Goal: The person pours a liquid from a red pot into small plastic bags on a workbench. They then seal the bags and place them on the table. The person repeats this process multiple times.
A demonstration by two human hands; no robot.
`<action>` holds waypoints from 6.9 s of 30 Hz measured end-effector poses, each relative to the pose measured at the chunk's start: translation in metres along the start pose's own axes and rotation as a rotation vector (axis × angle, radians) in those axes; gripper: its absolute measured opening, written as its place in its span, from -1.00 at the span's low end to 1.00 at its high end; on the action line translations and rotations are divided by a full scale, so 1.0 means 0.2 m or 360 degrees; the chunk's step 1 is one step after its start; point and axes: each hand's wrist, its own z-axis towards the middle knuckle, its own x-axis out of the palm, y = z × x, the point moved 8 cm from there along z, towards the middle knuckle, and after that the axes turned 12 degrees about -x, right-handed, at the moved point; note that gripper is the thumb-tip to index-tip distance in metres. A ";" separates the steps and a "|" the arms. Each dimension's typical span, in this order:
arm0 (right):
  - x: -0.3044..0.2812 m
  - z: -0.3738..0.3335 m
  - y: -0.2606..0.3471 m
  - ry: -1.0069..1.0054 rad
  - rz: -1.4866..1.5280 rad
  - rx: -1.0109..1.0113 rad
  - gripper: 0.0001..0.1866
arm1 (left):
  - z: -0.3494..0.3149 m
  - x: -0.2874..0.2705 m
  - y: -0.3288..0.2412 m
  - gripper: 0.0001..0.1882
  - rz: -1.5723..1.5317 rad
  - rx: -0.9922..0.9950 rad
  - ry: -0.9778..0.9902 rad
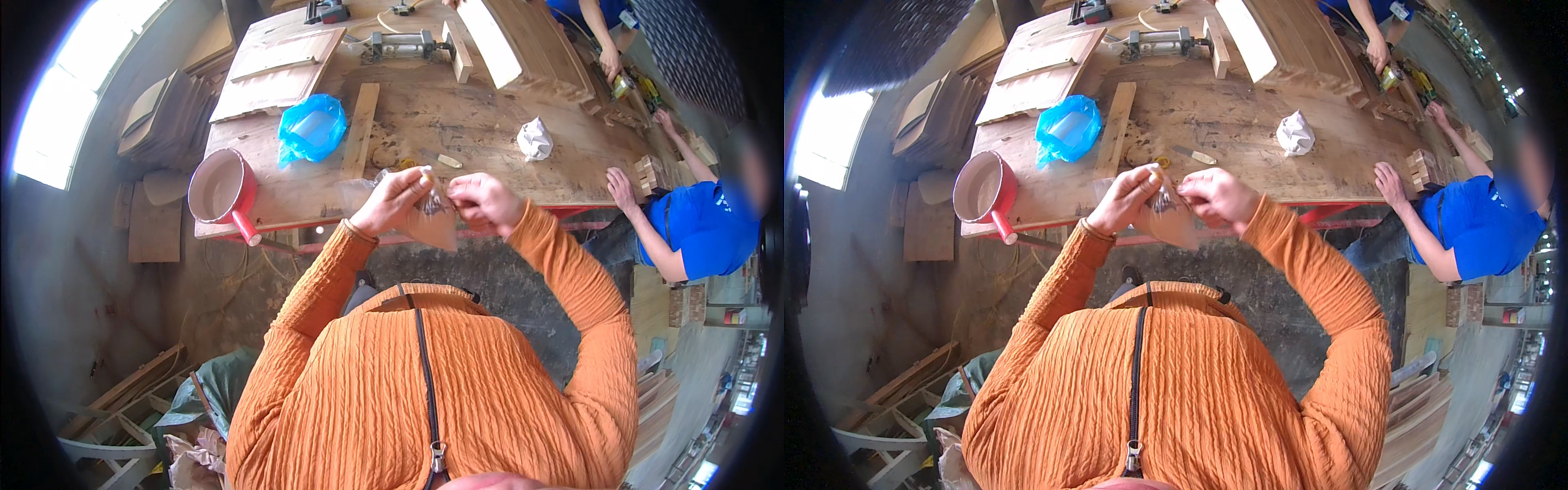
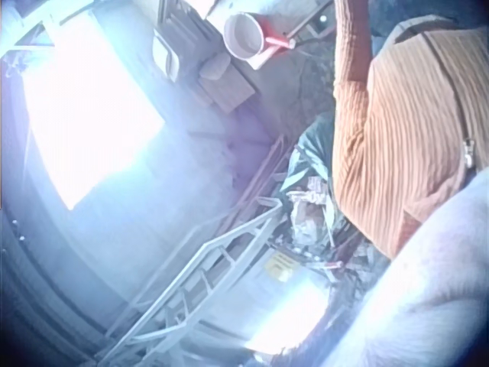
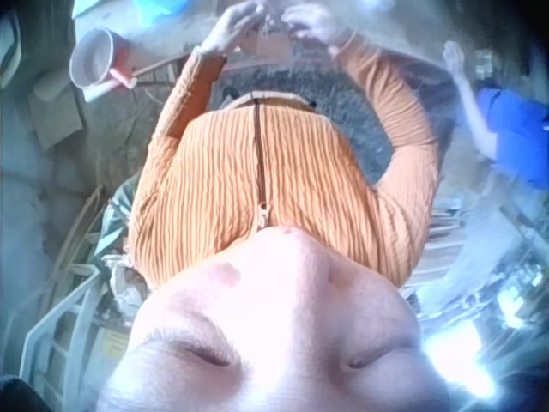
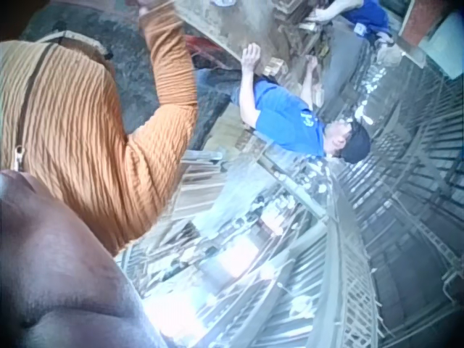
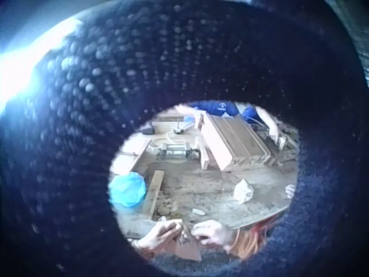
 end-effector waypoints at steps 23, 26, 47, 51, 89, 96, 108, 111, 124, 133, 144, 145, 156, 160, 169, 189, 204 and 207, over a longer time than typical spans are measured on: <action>-0.07 0.04 0.16 -0.0144 0.1034 -0.0754 -0.88 | -0.02 -0.03 0.04 -0.74 -0.0533 -0.0010 -0.0050; 0.05 0.03 0.16 0.0204 0.1469 -0.0472 -0.78 | -0.03 -0.09 -0.01 -0.79 -0.0478 0.0114 -0.0309; -0.08 0.14 0.06 0.0207 -0.0898 -0.0113 -0.75 | -0.05 0.20 -0.13 -0.87 0.0927 0.0413 0.0092; 0.25 0.04 0.17 -0.0047 -0.2954 -0.0917 -0.82 | -0.07 0.12 -0.09 -0.86 0.0982 0.0334 -0.0264; 0.25 -0.19 0.32 -0.0137 -0.2120 -0.1662 -0.72 | 0.03 -0.02 0.34 -0.76 -0.1408 -0.0418 -0.0398; -0.25 0.04 -0.42 -0.0339 0.0651 -0.0297 -0.36 | 0.05 0.11 0.45 -0.69 -0.2027 -0.0659 -0.0321; -0.49 0.13 -0.45 -0.0421 0.0460 -0.0226 -0.60 | -0.02 0.24 0.40 -0.59 -0.1920 -0.0732 0.0044; -0.61 0.10 -0.20 -0.0753 -0.0890 -0.0609 -0.62 | -0.01 0.23 0.38 -0.56 -0.1918 -0.0642 0.0074; -0.36 0.25 0.07 -0.0406 -0.1303 -0.0580 0.25 | -0.05 0.21 0.36 -0.60 -0.1818 -0.0686 -0.0049; -0.35 0.34 -0.09 -0.0102 -0.0968 -0.0264 0.34 | -0.10 0.17 0.36 -0.63 -0.1651 -0.0721 -0.0118; -0.71 0.06 -0.43 -0.0749 0.0282 -0.0377 -0.44 | -0.23 -0.23 0.42 -0.62 -0.1827 -0.0397 -0.0604; -0.71 0.04 -0.50 -0.0758 0.0365 -0.0373 -0.48 | -0.24 -0.28 0.42 -0.64 -0.1827 -0.0339 -0.0665; -0.76 -0.22 -0.87 -0.1208 0.0381 -0.0147 -0.58 | -0.11 -0.42 0.38 -0.58 -0.2030 -0.0248 -0.0722; -0.81 -0.26 -0.67 -0.1318 -0.0212 -0.0520 -0.61 | 0.05 -0.24 0.35 -0.56 -0.2290 -0.0371 -0.0431; -0.32 -0.12 0.00 -0.0929 -0.0779 -0.1435 -0.72 | -0.12 -0.17 0.16 -0.56 -0.1983 -0.0216 -0.0399; 1.54 0.13 -0.97 0.1390 -0.0618 -0.0526 -0.84 | -2.70 -0.12 -0.02 -0.82 -0.1637 0.0651 -0.2450; 3.89 -0.21 -1.52 0.2380 -0.0662 -0.0834 -0.87 | -4.51 0.71 -0.32 -0.69 -0.1035 0.1323 -0.3604; 4.45 -0.26 -1.69 0.2492 -0.0765 -0.1126 -0.81 | -4.60 0.67 -0.33 -0.69 -0.1078 0.1375 -0.3637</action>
